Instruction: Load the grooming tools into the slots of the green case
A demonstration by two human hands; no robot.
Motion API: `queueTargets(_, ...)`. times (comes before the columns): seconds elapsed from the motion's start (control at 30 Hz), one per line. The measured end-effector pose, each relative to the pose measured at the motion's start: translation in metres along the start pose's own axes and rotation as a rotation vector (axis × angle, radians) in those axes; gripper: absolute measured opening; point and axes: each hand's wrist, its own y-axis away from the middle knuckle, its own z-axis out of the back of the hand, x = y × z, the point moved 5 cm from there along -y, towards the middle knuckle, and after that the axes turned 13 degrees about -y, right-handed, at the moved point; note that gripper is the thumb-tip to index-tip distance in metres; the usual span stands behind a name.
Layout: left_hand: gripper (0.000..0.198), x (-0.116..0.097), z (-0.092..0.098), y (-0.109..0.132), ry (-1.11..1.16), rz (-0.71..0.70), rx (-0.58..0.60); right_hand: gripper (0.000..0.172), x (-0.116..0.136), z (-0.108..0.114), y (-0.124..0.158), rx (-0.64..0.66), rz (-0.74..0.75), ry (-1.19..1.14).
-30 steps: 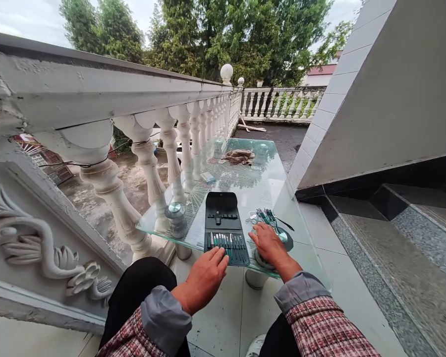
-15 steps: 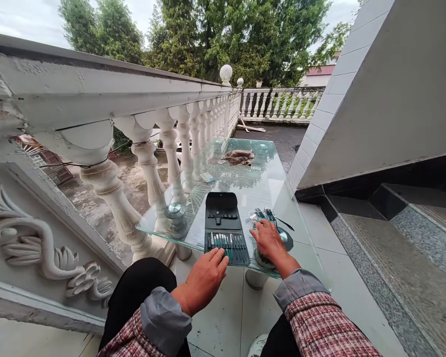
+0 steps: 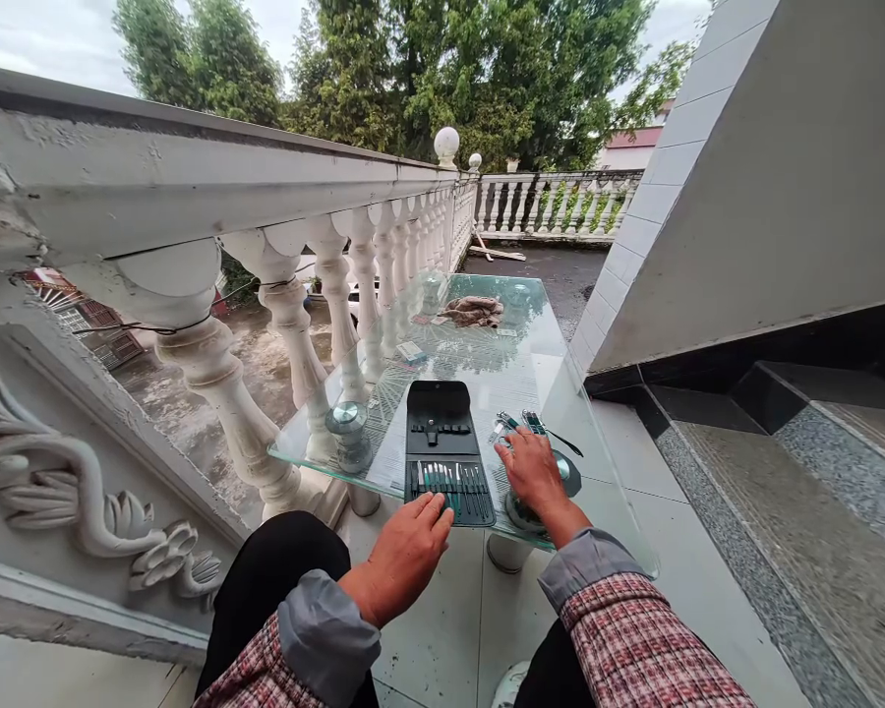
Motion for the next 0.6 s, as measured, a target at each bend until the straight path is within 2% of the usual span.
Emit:
queueTargets(0.13, 0.033, 0.000, 0.002, 0.000, -0.007, 0.006, -0.003, 0.037, -0.005, 0.006, -0.009, -0.038, -0.075, 0.003)
queueTargets(0.37, 0.032, 0.000, 0.006, -0.001, -0.008, 0.009, 0.010, 0.034, -0.008, -0.004, -0.020, -0.002, -0.099, 0.017)
queueTargets(0.6, 0.033, 0.000, 0.004, -0.002, -0.005, 0.011, 0.007, 0.039, -0.011, -0.002, -0.014, -0.036, -0.147, 0.046)
